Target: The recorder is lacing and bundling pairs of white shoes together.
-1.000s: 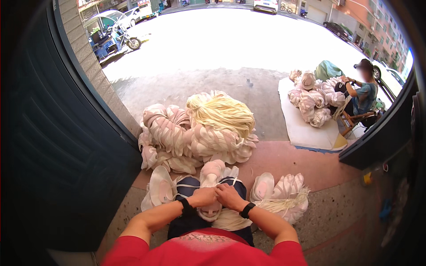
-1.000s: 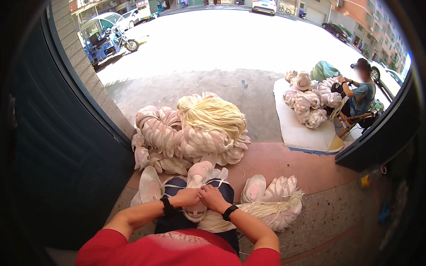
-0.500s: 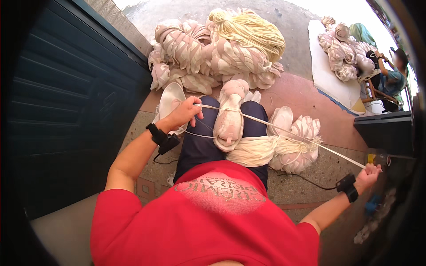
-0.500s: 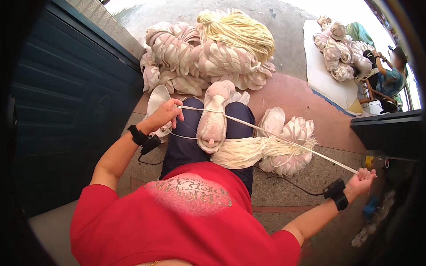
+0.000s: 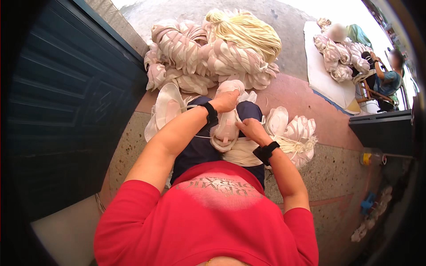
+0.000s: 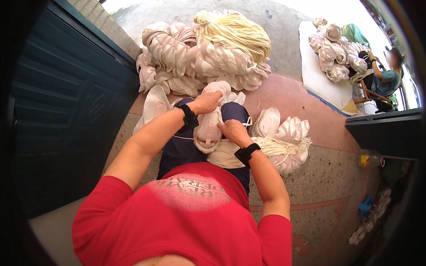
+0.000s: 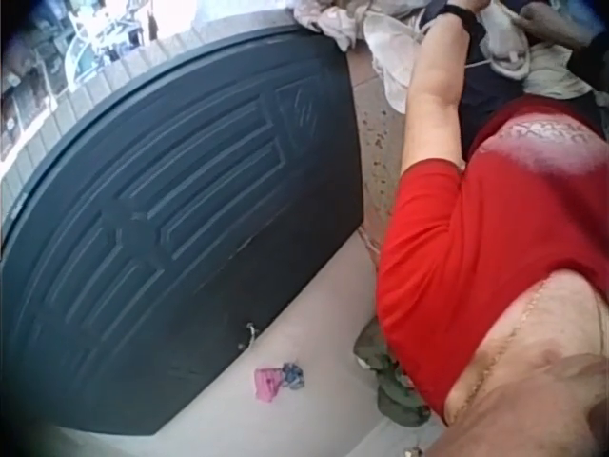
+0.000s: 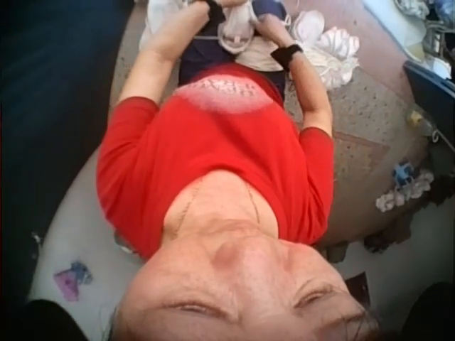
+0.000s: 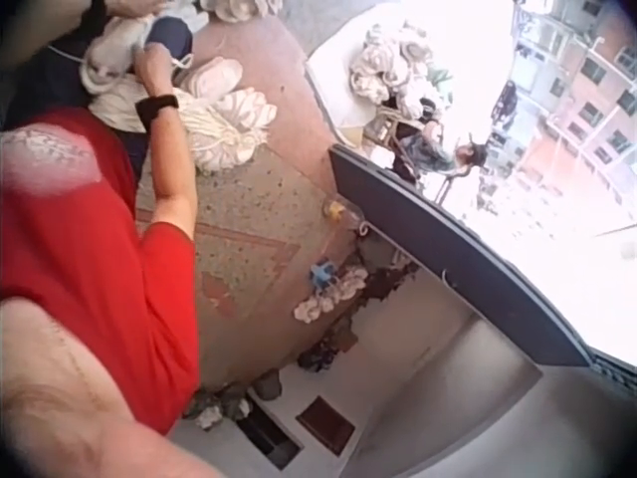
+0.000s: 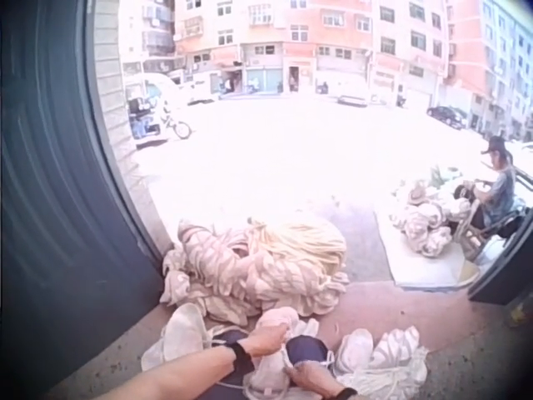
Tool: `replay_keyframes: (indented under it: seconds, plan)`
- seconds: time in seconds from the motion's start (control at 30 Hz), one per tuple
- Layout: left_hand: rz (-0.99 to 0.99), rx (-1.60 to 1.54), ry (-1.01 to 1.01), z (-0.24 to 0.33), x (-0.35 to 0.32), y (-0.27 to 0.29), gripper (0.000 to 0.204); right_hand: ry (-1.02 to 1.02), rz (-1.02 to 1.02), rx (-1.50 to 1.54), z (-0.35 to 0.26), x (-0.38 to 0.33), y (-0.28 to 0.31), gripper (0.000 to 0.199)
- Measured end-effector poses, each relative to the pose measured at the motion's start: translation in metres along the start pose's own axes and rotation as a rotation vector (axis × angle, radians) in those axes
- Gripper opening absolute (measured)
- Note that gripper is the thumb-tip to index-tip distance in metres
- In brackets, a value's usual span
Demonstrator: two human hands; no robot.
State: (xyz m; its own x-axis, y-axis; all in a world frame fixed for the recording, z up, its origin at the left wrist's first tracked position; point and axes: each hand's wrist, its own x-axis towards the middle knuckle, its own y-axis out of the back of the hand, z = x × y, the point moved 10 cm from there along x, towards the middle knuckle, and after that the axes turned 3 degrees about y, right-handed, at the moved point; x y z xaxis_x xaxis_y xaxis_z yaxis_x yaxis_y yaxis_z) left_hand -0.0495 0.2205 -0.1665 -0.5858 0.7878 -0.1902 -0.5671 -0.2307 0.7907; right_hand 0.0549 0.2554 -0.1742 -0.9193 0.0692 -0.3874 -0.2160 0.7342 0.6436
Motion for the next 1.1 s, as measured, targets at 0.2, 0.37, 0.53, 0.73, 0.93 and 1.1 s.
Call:
replay_keyframes:
  seconds: [0.2, 0.37, 0.53, 0.73, 0.93, 1.1]
  plan:
    - [-0.161, 0.028, 0.122, -0.028, 0.003, -0.019, 0.027, 0.335, -0.016, 0.036, -0.054, -0.076, -0.001, 0.036]
    - [-0.006, -0.296, 0.091, -0.030, -0.005, -0.004, 0.018, 0.056, -0.133, 0.058, 0.004, -0.124, 0.040, 0.034]
    - [-0.036, -0.644, 0.284, -0.041, -0.044, 0.018, 0.023, 0.003, 0.548, 0.259, 0.061, -0.101, 0.105, 0.026]
    - [0.021, -0.503, 0.393, -0.080, -0.083, 0.001, 0.025, 0.082, 0.242, 0.321, 0.007, -0.017, 0.023, 0.024]
    - [0.215, -0.107, 0.167, -0.055, -0.066, 0.016, 0.023, 0.198, 0.158, -0.128, -0.045, 0.038, -0.003, 0.024]
    - [0.218, 0.039, 0.133, -0.039, -0.061, 0.021, 0.023, 0.187, 0.227, -0.068, -0.033, 0.045, 0.009, 0.029]
